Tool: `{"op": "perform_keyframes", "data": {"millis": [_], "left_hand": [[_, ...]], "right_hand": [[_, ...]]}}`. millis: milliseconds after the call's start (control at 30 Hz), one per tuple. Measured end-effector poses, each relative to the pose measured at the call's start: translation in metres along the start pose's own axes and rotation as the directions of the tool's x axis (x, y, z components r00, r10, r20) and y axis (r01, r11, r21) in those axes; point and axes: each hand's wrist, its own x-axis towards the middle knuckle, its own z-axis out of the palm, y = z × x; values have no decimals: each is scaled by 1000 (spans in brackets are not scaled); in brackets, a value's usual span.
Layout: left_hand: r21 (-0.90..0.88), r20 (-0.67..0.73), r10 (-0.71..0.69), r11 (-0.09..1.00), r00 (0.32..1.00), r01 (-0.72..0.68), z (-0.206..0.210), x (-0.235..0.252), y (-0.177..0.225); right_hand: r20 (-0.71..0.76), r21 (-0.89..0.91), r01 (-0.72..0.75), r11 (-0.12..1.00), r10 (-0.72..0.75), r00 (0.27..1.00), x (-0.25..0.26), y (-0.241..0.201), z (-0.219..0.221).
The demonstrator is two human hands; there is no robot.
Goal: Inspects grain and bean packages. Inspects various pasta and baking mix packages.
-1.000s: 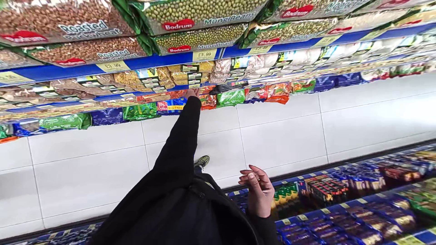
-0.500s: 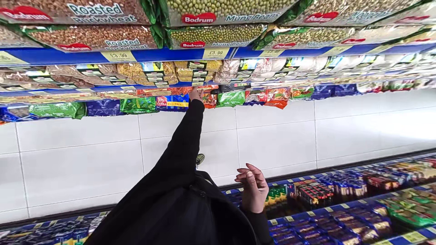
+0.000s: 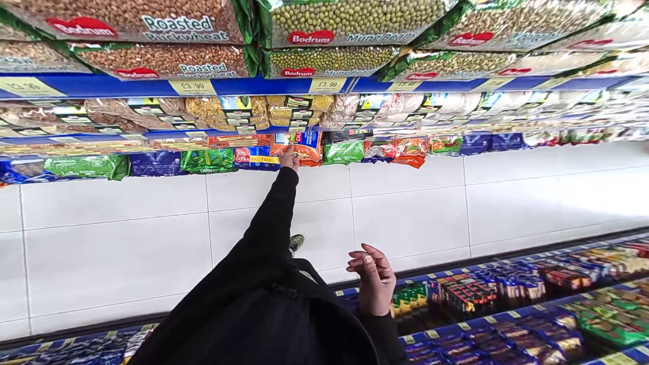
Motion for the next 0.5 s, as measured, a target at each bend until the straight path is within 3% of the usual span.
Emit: {"op": "perform_keyframes", "data": {"millis": [167,333,500], "left_hand": [[191,-6,17,981,1000,-16,-35,-48,10],[513,20,7,858,1000,-17,-85,-115,24],[515,166,10,852,986,-95,-103,-236,50]], "right_hand": [[39,37,6,999,-7,999,0,1,-3],[136,17,-49,999,47,990,7,0,-12],[224,-138,-77,987,107,969,28,8,-39]]}}
